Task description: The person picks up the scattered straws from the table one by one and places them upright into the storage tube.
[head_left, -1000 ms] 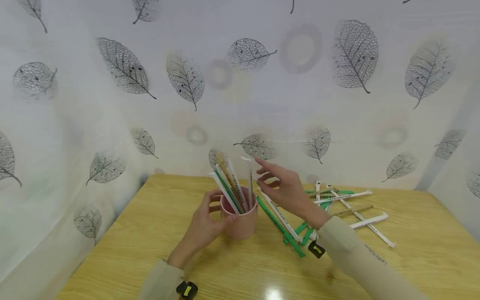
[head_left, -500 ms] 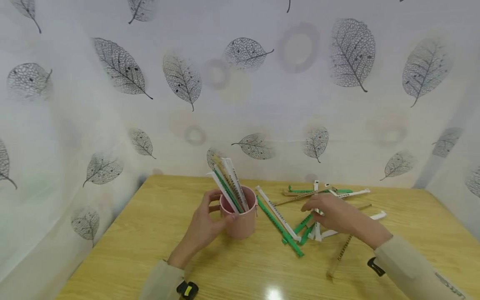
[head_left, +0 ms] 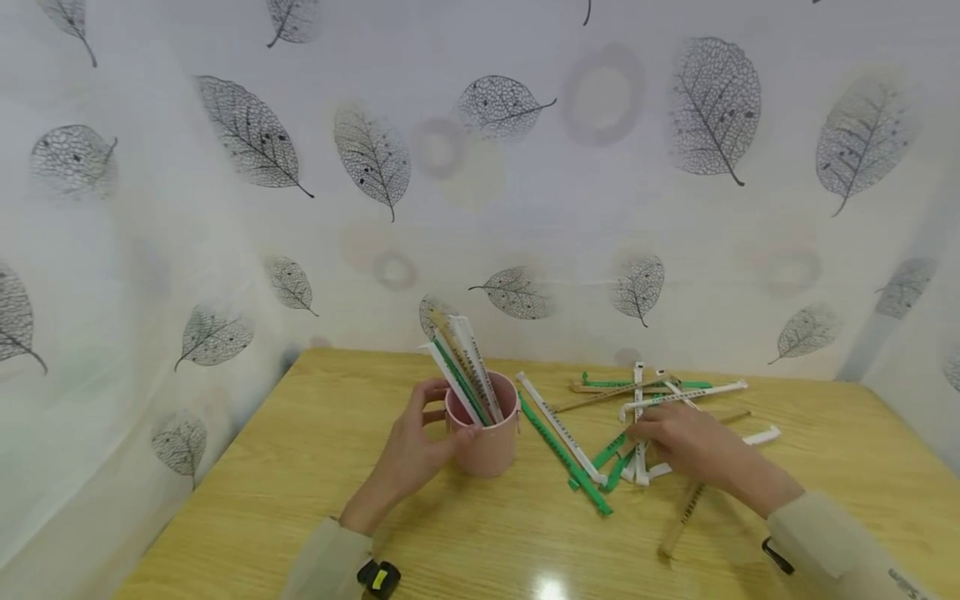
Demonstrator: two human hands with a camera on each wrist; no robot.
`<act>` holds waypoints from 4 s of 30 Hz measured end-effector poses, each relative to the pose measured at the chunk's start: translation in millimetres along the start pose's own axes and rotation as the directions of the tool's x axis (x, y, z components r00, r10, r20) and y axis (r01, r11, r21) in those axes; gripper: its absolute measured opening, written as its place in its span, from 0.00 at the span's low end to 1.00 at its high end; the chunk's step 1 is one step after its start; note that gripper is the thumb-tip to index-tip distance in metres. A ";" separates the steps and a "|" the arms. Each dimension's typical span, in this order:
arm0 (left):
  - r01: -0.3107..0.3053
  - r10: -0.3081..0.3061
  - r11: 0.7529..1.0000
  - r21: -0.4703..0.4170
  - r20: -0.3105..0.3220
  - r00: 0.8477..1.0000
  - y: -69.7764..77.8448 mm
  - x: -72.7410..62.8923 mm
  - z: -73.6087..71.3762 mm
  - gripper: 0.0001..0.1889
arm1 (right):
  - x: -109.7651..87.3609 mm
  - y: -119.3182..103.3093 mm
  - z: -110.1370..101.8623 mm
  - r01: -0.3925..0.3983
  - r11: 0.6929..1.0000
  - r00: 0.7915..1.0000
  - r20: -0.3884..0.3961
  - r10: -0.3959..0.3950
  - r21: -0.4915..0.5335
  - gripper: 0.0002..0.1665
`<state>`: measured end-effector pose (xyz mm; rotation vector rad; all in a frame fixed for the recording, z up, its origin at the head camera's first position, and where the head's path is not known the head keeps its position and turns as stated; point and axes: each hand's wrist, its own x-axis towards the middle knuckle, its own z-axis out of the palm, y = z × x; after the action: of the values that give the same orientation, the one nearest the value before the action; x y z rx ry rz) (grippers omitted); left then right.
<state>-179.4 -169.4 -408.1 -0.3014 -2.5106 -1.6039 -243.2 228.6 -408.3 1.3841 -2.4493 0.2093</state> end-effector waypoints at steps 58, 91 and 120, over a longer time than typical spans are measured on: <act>0.039 -0.039 0.999 0.023 -0.003 0.999 2.5 1.6 -0.3 0.34 | 141.4 -58.9 -100.8 0.357 0.714 0.583 -0.741 0.334 0.603 0.21; 0.073 -0.074 0.996 0.052 0.004 0.997 2.7 1.5 0.6 0.38 | 162.4 -70.9 -22.3 0.167 0.740 0.747 -0.574 0.337 0.652 0.20; 0.066 -0.066 0.997 0.040 0.008 0.998 3.7 4.7 -0.1 0.36 | 107.2 -49.5 -10.5 -0.001 0.837 0.881 -0.396 0.260 0.547 0.21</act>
<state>-183.0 -167.5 -403.8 -0.2240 -2.5821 -1.5774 -250.3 119.2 -363.0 1.1594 -2.1501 1.1954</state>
